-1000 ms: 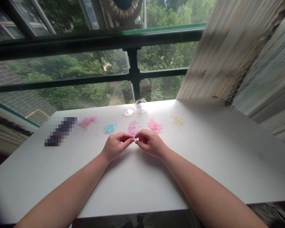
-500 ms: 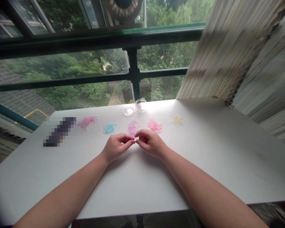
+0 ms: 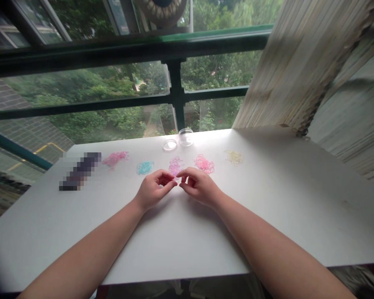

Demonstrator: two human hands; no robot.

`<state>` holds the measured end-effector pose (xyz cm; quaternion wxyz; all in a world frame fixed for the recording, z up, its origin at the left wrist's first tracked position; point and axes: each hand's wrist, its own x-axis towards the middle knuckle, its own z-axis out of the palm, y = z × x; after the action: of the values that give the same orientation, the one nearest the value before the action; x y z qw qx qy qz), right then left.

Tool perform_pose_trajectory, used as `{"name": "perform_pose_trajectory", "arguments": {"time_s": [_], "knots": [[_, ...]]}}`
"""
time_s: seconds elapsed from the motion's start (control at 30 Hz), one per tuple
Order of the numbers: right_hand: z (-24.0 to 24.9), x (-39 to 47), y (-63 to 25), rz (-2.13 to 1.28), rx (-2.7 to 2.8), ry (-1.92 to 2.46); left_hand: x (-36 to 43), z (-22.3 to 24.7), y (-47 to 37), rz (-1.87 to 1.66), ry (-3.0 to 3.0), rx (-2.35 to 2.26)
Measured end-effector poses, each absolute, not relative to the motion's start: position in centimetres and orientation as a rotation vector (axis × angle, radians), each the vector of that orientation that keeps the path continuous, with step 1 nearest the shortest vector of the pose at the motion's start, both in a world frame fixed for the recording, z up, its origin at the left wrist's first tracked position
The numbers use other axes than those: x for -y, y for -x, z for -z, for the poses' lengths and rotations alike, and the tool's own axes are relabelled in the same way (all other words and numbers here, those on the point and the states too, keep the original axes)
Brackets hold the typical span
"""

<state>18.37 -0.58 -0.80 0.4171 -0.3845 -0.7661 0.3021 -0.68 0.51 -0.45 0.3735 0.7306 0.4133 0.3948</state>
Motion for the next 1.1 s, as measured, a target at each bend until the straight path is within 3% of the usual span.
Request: {"name": "perform_pose_trajectory", "arguments": {"time_s": [1.1], "knots": [[0.44, 0.53, -18.44, -0.686, 1.976, 1.071, -0.55, 0.44, 0.85, -0.955, -1.906, -1.043]]}}
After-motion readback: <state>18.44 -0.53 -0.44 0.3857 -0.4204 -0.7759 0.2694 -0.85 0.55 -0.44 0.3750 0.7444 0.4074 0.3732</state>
